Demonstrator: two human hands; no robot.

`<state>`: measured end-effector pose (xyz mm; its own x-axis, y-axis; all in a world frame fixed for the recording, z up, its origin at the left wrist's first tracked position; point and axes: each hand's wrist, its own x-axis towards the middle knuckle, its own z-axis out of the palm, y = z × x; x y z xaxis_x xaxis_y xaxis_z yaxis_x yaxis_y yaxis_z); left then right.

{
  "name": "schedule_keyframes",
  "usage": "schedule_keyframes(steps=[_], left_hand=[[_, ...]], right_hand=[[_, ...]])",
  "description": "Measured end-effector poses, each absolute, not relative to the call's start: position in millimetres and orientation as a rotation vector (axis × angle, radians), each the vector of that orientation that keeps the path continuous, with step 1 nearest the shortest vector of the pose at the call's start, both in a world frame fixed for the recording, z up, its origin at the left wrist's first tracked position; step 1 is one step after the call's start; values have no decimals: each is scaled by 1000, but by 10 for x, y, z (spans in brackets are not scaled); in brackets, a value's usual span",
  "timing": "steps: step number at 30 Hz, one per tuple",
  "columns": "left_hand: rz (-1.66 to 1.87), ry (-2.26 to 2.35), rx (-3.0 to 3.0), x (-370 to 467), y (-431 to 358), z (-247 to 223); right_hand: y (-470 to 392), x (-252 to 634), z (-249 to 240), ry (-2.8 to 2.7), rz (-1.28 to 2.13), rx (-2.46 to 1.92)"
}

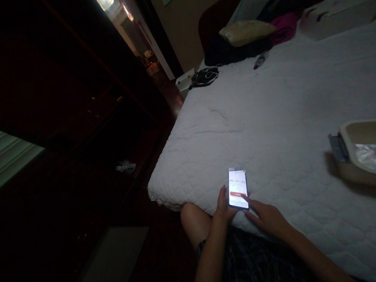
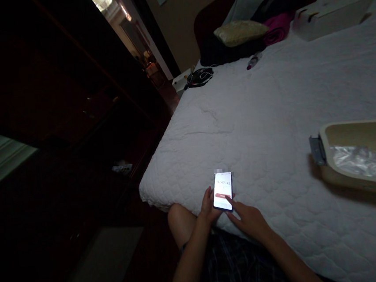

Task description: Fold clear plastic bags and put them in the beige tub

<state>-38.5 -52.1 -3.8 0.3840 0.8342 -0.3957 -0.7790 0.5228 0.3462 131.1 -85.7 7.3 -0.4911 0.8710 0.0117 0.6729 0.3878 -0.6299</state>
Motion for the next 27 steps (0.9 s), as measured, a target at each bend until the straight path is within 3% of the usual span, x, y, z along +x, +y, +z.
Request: schedule_keyframes(steps=[27], left_hand=[[1025,575,107,-371,-526,-1]], right_hand=[[-832,1320,114,-2229,843,-1328]])
